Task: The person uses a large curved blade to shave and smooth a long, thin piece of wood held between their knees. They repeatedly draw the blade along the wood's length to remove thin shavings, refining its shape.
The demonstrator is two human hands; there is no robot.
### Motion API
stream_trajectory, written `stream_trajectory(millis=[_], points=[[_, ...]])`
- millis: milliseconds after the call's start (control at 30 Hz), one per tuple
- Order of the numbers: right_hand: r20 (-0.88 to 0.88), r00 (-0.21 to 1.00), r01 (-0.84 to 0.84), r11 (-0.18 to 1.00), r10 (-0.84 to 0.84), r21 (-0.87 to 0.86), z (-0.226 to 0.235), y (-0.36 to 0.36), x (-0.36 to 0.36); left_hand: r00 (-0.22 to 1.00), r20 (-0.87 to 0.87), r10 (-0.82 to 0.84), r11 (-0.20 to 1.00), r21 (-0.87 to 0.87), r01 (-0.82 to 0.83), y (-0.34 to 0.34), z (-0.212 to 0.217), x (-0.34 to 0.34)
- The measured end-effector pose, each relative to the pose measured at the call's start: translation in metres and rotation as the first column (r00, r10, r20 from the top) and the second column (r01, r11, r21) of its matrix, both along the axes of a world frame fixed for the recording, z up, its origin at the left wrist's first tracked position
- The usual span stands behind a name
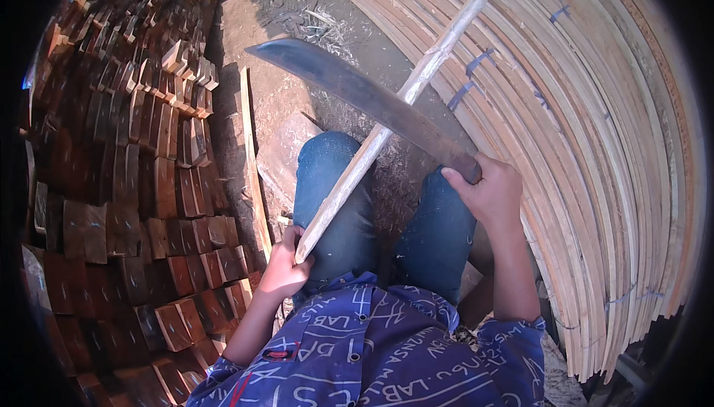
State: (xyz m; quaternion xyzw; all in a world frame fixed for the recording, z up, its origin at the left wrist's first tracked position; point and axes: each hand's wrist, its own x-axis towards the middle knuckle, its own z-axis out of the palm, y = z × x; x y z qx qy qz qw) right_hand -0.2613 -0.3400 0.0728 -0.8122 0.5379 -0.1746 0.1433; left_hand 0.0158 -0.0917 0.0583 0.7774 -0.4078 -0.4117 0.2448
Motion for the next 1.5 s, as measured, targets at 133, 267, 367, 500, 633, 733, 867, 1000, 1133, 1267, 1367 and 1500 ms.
stream_trajectory(millis=[133,267,367,500,633,733,867,1000,1133,1267,1367,1500], points=[[0.007,0.94,-0.342,0.94,0.342,-0.022,0.001,0.039,0.057,0.998,-0.06,0.026,0.992,0.126,-0.018,-0.002,-0.003,0.007],[0.003,0.875,-0.478,0.863,0.485,-0.161,0.0,0.045,0.086,0.993,-0.1,0.057,0.989,0.14,-0.043,-0.002,0.001,0.011],[-0.011,0.866,-0.491,0.846,0.5,-0.207,-0.001,0.041,0.089,0.997,-0.065,0.031,0.991,0.136,-0.022,-0.005,0.008,0.008],[-0.068,0.876,-0.481,0.855,0.477,-0.195,0.009,0.039,0.08,1.0,0.03,-0.007,1.0,0.012,0.007,0.001,-0.003,0.004],[-0.093,0.872,-0.489,0.844,0.481,-0.222,0.007,0.031,0.065,0.998,0.032,-0.061,0.998,-0.011,0.061,-0.005,0.0,0.006],[-0.147,0.908,-0.418,0.878,0.393,-0.235,0.007,0.02,0.042,0.985,0.035,-0.171,0.985,0.031,0.17,-0.014,0.008,0.013],[-0.089,0.993,0.061,0.99,-0.073,-0.131,0.014,-0.02,0.002,0.985,0.105,-0.139,0.99,0.013,0.138,-0.005,-0.001,0.011],[0.026,0.969,0.244,0.97,-0.244,0.012,0.01,-0.038,-0.024,0.981,0.118,-0.156,0.988,0.0,0.157,-0.009,0.0,0.013],[0.042,0.999,-0.03,0.998,0.028,0.051,-0.005,0.004,0.02,0.976,0.059,-0.209,0.978,0.007,0.209,-0.018,0.004,0.015],[0.129,0.923,-0.358,0.932,0.363,-0.059,-0.005,0.043,0.082,0.992,0.043,-0.116,0.991,-0.057,0.118,-0.018,0.005,0.01],[0.127,0.883,-0.43,0.888,0.451,-0.164,-0.005,0.047,0.098,0.998,-0.011,-0.062,0.998,-0.003,0.062,-0.015,0.0,0.016],[0.052,0.881,-0.445,0.862,0.47,-0.241,0.001,0.034,0.091,0.995,0.035,-0.089,0.996,0.019,0.088,-0.008,0.002,0.014]])
